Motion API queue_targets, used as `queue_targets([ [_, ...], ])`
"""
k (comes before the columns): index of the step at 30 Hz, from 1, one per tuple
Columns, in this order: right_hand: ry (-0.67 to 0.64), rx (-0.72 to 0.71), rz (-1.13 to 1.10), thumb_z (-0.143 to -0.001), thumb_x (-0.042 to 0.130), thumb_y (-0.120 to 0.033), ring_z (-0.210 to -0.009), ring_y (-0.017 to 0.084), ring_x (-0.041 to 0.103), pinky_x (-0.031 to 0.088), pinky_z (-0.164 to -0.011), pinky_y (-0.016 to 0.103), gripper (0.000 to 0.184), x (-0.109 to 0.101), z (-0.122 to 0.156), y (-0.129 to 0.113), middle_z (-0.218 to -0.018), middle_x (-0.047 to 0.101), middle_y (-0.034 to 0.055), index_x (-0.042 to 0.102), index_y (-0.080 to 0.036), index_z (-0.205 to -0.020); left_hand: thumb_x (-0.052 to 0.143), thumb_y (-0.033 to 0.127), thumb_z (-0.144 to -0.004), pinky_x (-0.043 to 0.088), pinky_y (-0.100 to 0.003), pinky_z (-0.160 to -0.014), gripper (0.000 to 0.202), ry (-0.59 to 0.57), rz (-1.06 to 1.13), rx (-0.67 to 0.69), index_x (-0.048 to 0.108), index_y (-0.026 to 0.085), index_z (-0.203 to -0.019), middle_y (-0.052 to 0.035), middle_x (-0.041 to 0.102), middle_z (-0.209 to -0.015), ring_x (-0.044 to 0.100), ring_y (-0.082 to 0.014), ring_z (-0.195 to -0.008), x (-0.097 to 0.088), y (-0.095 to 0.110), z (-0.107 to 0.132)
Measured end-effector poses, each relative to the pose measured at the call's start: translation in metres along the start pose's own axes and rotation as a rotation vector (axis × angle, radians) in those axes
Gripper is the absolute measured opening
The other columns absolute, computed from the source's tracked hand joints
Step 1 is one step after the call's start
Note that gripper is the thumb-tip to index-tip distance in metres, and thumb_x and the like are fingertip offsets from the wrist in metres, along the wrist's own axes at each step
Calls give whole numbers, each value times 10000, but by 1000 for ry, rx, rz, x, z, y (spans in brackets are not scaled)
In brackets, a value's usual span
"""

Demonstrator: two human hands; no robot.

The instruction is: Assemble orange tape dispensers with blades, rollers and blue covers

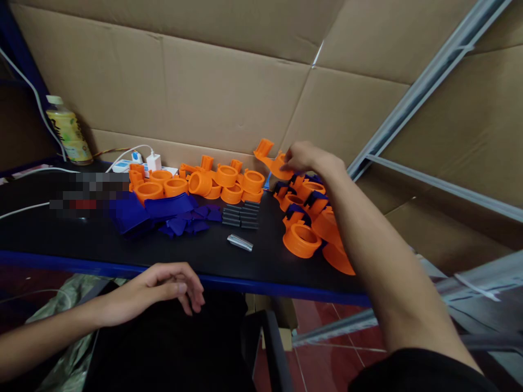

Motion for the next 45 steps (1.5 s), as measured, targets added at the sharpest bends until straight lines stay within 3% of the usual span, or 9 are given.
queue_targets([
  [5, 66, -239, -188, -924, 577, -476, -656, 104, 608, 398, -627, 236, 411, -22, 97, -67, -763, 698, 54, 719, -91, -903, 586, 281, -954, 477, -479, -1037, 387, 152, 75, 252, 591, 226, -1337, -155, 607, -1396, 525, -325, -1333, -15, 4, -3],
  [9, -214, -448, -627, -963, 570, -422, -550, 94, 575, 412, -540, 208, 296, 10, 199, -147, -651, 659, -10, 694, -165, -886, 630, 307, -920, 366, -512, -1148, 536, 337, 182, 435, 501, 284, -1440, -111, 446, -1570, 379, -338, -1456, -25, 8, -1],
  [14, -215, -609, -752, -964, 609, -374, -542, 60, 549, 425, -548, 177, 206, 41, 266, -191, -706, 690, -41, 712, -204, -910, 566, 338, -956, 516, -498, -992, 448, 443, 306, 316, 569, 191, -1379, -172, 660, -1346, 646, -360, -1197, -22, 10, 4],
  [18, 192, -401, -713, -981, 577, -338, -651, 100, 663, 500, -636, 215, 199, 59, 250, -155, -926, 771, -1, 727, -233, -1057, 575, 357, -953, 600, -348, -727, 433, 398, 276, 196, 600, 98, -1300, -188, 789, -952, 767, -296, -848, -23, 9, 3],
  [21, 300, -268, -499, -959, 590, -375, -878, 198, 726, 551, -808, 316, 259, 80, 228, -117, -1103, 759, 44, 714, -238, -1140, 631, 328, -922, 561, -245, -578, 381, 339, 192, 178, 616, 107, -1232, -195, 786, -987, 771, -249, -708, -26, 9, 1],
  [25, 286, -187, -327, -1005, 473, -382, -1108, 266, 688, 535, -956, 403, 351, 96, 203, -80, -1250, 707, 72, 655, -239, -1268, 661, 317, -903, 561, -256, -573, 354, 302, 128, 158, 610, 136, -1202, -220, 738, -1177, 777, -250, -699, -27, 8, -1],
  [29, 196, -110, -87, -1020, 395, -330, -1200, 313, 633, 506, -977, 443, 401, 94, 165, -67, -1349, 645, 106, 596, -232, -1352, 619, 425, -920, 495, -225, -481, 406, 337, 87, 132, 607, 111, -1177, -219, 774, -1048, 752, -223, -584, -30, 10, -2],
  [36, -5, -71, 45, -936, 510, -184, -1056, 328, 687, 511, -863, 401, 358, 108, 98, -66, -1176, 711, 178, 651, -192, -1264, 614, 409, -913, 490, -235, -479, 315, 381, 79, 141, 600, 123, -1044, -168, 795, -915, 711, -183, -505, -29, 17, -2],
  [45, -93, -395, -180, -1008, 471, -381, -982, 210, 690, 506, -862, 294, 302, 90, 158, -95, -1090, 745, 57, 726, -242, -1091, 582, 388, -940, 471, -239, -515, 301, 393, 41, 142, 607, 116, -1067, -93, 753, -657, 668, -171, -498, -30, 17, -3],
])
Point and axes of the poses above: each hand's wrist, its own z-axis away from the middle knuckle, its own x-axis out of the palm, y = z × x, the point moved 4 cm from there along -z, towards the middle knuckle
